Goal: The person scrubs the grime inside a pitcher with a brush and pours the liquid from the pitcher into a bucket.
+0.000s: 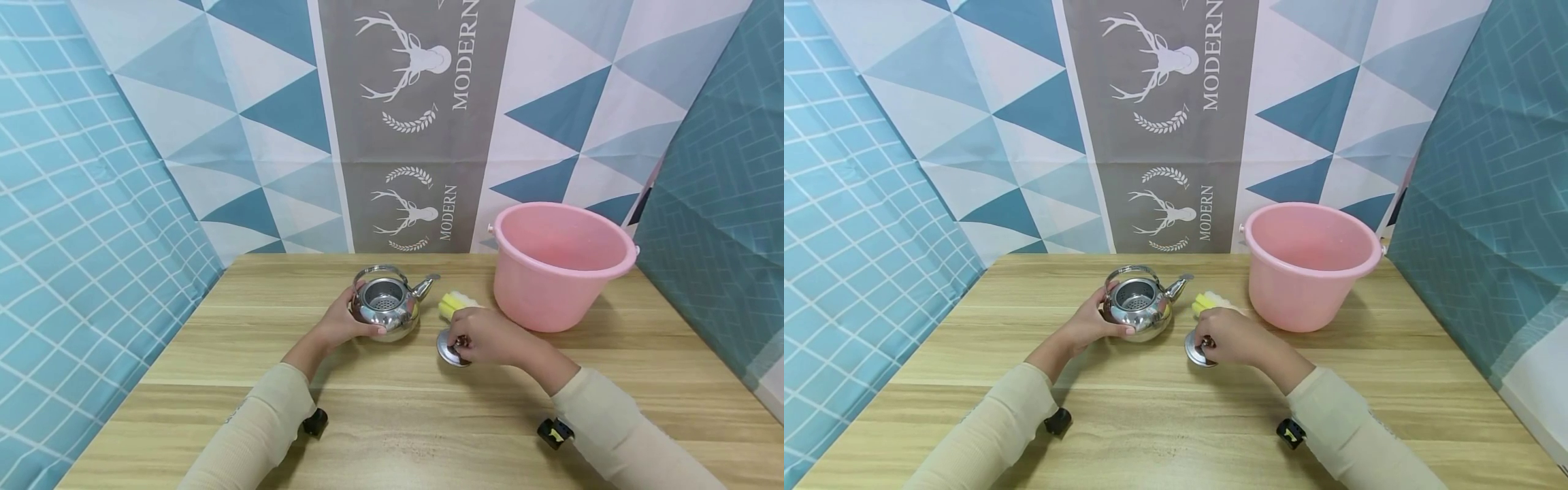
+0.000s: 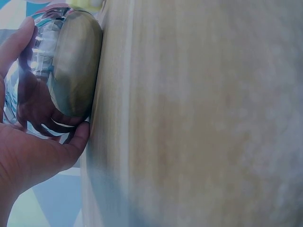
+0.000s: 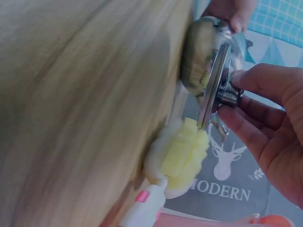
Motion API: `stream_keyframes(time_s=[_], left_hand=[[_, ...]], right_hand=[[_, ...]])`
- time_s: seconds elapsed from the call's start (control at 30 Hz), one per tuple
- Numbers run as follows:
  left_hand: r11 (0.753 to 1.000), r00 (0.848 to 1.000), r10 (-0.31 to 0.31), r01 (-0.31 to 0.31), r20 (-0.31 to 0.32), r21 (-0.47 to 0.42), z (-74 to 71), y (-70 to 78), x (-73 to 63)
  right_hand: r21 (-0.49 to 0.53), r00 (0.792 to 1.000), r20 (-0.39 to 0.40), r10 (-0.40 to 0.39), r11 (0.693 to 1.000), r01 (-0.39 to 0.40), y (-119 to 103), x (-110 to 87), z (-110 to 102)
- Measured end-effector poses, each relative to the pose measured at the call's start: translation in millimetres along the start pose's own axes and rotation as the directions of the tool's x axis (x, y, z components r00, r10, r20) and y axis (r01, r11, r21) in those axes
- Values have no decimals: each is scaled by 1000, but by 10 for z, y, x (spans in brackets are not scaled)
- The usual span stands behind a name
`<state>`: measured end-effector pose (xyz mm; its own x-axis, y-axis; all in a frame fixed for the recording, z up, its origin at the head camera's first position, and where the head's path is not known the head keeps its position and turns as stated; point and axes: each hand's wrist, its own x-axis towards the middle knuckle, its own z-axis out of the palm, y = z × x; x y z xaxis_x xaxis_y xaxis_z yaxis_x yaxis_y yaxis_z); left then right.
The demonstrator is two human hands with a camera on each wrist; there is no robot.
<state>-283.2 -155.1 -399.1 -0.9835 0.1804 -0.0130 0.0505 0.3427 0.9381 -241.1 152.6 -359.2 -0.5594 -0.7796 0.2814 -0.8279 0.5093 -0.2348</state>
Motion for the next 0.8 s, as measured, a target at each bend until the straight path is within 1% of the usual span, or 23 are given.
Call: stream_keyframes(time_s=[0.23, 0.37, 0.67, 0.8], left_hand=[[1000, 1000, 13, -13, 2, -1, -2, -6, -4], [1000, 1000, 7, -7, 3, -1, 0, -3, -4], [1000, 1000, -5, 5, -1, 2, -2, -1, -12], [1000, 1000, 4, -4, 1, -7, 2, -12, -5]], right_hand=[[21, 998, 61, -14, 1000, 13, -7, 11, 92], [31, 996, 83, -19, 999, 16, -19, 11, 120], [22, 994, 99, -54, 998, 52, -3, 14, 187], [15, 993, 100, -59, 998, 58, 8, 15, 209]])
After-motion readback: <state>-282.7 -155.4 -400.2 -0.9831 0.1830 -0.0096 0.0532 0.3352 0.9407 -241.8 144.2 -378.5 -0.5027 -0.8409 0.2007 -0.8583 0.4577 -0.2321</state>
